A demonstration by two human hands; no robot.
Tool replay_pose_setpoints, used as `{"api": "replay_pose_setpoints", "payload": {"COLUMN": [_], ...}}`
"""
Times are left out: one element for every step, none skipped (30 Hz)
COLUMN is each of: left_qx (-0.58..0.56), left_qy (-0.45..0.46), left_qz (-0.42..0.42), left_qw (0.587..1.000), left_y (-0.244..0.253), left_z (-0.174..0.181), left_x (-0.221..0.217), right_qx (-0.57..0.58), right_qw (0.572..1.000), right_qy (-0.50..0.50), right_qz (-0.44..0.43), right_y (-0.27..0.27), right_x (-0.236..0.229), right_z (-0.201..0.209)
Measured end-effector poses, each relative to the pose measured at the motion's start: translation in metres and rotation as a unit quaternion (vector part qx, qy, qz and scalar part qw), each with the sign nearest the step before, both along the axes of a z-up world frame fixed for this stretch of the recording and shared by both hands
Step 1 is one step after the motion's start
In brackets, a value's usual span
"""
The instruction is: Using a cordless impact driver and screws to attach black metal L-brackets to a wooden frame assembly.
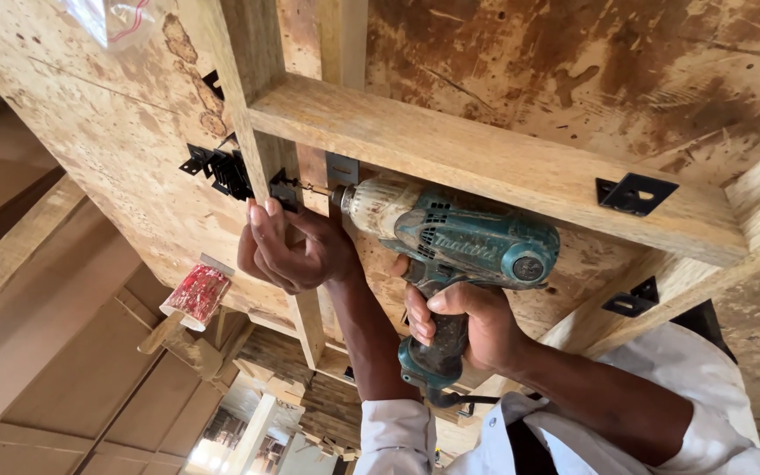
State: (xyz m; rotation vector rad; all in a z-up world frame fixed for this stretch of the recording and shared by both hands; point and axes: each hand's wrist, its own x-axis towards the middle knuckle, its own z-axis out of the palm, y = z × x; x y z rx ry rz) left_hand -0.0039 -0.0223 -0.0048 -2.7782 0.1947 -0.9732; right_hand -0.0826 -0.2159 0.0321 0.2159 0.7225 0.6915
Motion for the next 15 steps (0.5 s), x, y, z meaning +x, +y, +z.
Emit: {"api": "replay_pose_setpoints", "payload": {"left_qx": [0.001, 0.001, 0.001, 0.001, 0.000, -0.002, -0.003, -0.005, -0.006, -0.007, -0.004, 0.000, -0.001, -0.005, -0.010], "left_qy": [-0.001, 0.001, 0.003, 0.003, -0.001, -0.006, -0.006, -0.009, -0.013, -0.011, -0.020, -0.030, -0.029, -0.029, -0.029], "left_qz": [0.001, 0.001, 0.002, 0.002, -0.003, -0.008, -0.008, -0.014, -0.020, -0.020, -0.024, -0.028, -0.028, -0.035, -0.042], "left_qw": [1.000, 1.000, 1.000, 1.000, 1.000, 1.000, 1.000, 1.000, 1.000, 1.000, 1.000, 0.999, 0.999, 0.999, 0.999], "left_y": [0.0004, 0.0008, 0.0010, 0.0014, 0.0017, 0.0015, 0.0016, 0.0019, 0.0022, 0.0029, 0.0038, 0.0048, 0.0057, 0.0065, 0.0072], "left_z": [-0.0001, -0.0001, -0.0003, -0.0006, -0.0010, -0.0022, -0.0028, -0.0034, -0.0042, -0.0047, -0.0053, -0.0062, -0.0069, -0.0077, -0.0086], "left_x": [-0.0004, -0.0005, -0.0006, -0.0005, -0.0004, -0.0001, 0.0008, 0.0015, 0.0022, 0.0022, 0.0022, 0.0029, 0.0024, 0.0019, 0.0014], "right_qx": [0.001, 0.001, 0.001, 0.000, -0.004, -0.010, -0.011, -0.005, 0.000, -0.001, 0.003, 0.008, 0.007, 0.015, 0.023], "right_qw": [1.000, 1.000, 1.000, 1.000, 1.000, 1.000, 1.000, 1.000, 1.000, 1.000, 1.000, 1.000, 1.000, 1.000, 0.999], "right_qy": [-0.001, 0.008, 0.016, 0.016, 0.010, 0.003, 0.003, 0.010, 0.017, 0.019, 0.018, 0.016, 0.016, 0.021, 0.027], "right_qz": [0.001, 0.010, 0.018, 0.019, 0.016, 0.013, 0.014, 0.015, 0.017, 0.017, 0.015, 0.013, 0.013, 0.009, 0.004], "right_y": [-0.0003, -0.0005, -0.0008, -0.0006, -0.0005, -0.0008, -0.0005, -0.0001, 0.0005, 0.0000, -0.0004, -0.0006, -0.0006, -0.0007, -0.0009], "right_x": [-0.0003, -0.0004, -0.0006, -0.0011, -0.0016, -0.0019, -0.0028, -0.0038, -0.0048, -0.0041, -0.0033, -0.0020, -0.0019, -0.0020, -0.0021], "right_z": [-0.0003, -0.0004, -0.0006, -0.0006, -0.0007, -0.0012, -0.0018, -0.0023, -0.0030, -0.0023, -0.0018, -0.0018, -0.0017, -0.0016, -0.0016]}}
